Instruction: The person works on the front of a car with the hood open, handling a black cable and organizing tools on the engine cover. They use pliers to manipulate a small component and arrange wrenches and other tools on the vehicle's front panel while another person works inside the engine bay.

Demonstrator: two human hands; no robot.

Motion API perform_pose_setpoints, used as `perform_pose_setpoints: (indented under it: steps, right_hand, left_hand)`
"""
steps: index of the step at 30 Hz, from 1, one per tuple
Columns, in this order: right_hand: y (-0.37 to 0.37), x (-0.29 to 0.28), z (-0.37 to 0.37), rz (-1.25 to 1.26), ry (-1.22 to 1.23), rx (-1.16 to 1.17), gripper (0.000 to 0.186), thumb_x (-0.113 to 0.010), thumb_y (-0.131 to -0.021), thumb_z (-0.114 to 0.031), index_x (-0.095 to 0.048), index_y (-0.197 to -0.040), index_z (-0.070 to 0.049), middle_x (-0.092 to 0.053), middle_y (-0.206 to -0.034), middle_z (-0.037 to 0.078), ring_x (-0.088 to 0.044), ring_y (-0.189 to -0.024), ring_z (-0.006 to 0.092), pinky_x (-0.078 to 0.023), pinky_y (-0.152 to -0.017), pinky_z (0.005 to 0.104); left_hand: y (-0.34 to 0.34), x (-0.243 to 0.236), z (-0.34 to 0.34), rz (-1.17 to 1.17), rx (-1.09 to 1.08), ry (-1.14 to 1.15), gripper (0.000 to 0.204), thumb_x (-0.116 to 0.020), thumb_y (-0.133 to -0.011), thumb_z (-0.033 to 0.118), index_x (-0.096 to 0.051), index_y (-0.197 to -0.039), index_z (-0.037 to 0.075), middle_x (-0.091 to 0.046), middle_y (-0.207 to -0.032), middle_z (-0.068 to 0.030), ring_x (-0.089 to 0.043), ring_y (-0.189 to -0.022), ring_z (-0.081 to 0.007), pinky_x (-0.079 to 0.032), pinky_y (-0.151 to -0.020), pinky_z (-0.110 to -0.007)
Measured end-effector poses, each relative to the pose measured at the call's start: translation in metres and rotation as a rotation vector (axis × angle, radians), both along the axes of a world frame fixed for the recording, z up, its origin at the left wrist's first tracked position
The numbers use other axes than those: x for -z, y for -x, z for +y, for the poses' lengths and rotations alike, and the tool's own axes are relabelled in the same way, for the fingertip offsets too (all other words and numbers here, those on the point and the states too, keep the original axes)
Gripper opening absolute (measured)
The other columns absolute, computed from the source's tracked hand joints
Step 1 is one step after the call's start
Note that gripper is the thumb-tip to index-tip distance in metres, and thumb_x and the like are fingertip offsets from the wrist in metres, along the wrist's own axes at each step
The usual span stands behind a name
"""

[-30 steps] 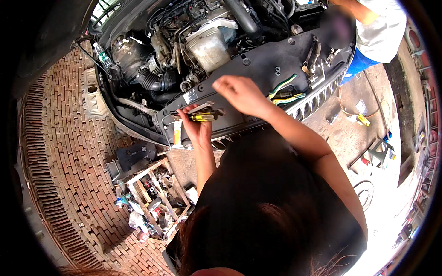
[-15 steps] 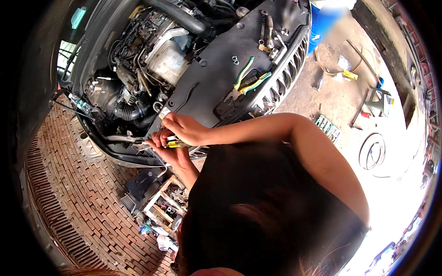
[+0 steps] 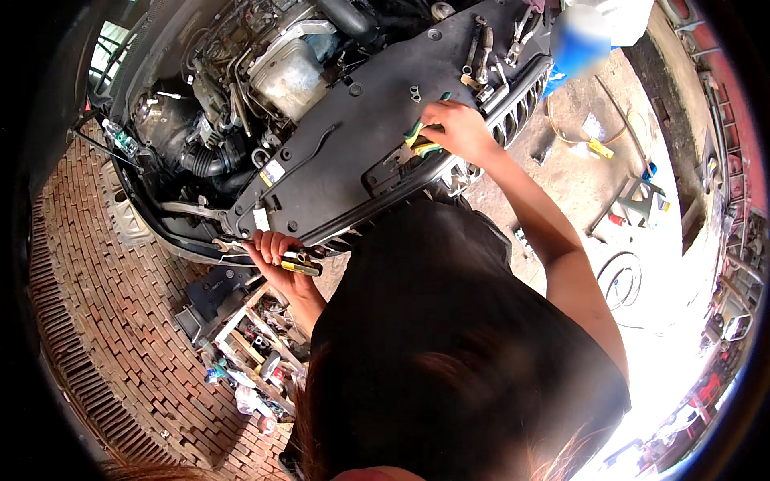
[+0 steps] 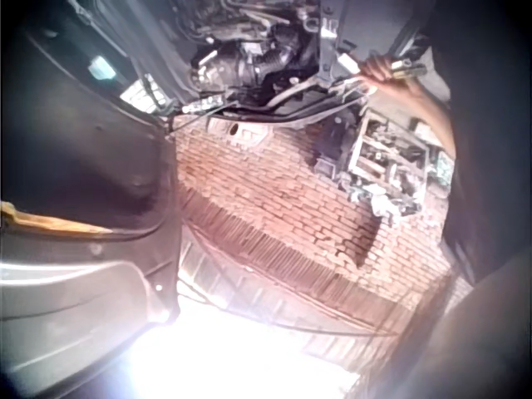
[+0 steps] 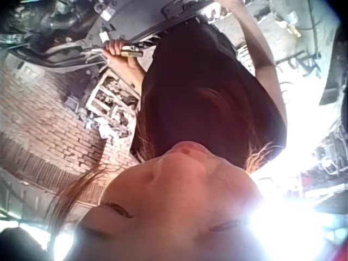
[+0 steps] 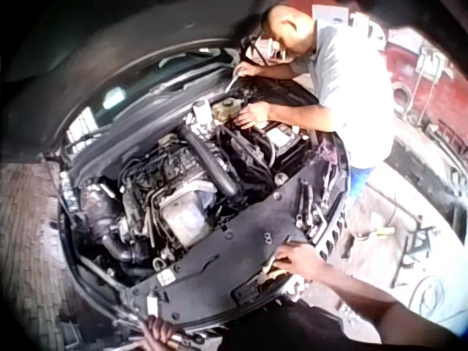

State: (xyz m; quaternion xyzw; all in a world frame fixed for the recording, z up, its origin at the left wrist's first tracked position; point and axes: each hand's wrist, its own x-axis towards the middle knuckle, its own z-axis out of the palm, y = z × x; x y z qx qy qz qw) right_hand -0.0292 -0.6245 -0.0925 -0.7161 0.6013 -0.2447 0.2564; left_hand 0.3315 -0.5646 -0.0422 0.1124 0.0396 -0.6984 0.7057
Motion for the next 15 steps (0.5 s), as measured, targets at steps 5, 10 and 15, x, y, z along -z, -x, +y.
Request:
perform_pose_setpoints:
  steps: [5, 10, 15]
  right_hand:
    - [0.008, 0.025, 0.015, 0.141, 0.046, -0.087, 0.036, -0.074, -0.070, -0.020, -0.058, -0.100, -0.009, -0.061, -0.099, 0.008, -0.055, -0.100, 0.0276, -0.044, -0.088, 0.0364]
    - [-0.002, 0.041, 0.018, 0.250, 0.058, -0.077, 0.048, -0.078, -0.065, -0.021, -0.056, -0.105, -0.010, -0.055, -0.105, 0.007, -0.050, -0.106, 0.0281, -0.042, -0.093, 0.0379]
    - [-0.005, 0.042, 0.011, 0.315, 0.077, -0.107, 0.050, -0.078, -0.061, -0.018, -0.055, -0.103, -0.008, -0.052, -0.104, 0.008, -0.049, -0.105, 0.0284, -0.042, -0.092, 0.0384]
  left_hand:
    - [0.011, 0.001, -0.003, 0.006, 0.015, -0.023, 0.034, -0.052, -0.098, 0.028, -0.036, -0.071, 0.013, -0.030, -0.056, 0.0057, -0.029, -0.048, -0.0056, -0.035, -0.052, -0.021]
    - [0.019, 0.002, -0.006, -0.024, 0.029, -0.059, 0.030, -0.050, -0.098, 0.029, -0.038, -0.075, 0.012, -0.031, -0.059, 0.0046, -0.029, -0.050, -0.0065, -0.031, -0.050, -0.021]
    - [0.018, 0.003, -0.006, -0.088, 0.030, -0.065, 0.026, -0.049, -0.099, 0.029, -0.042, -0.081, 0.012, -0.031, -0.060, 0.0045, -0.029, -0.051, -0.0070, -0.030, -0.051, -0.022]
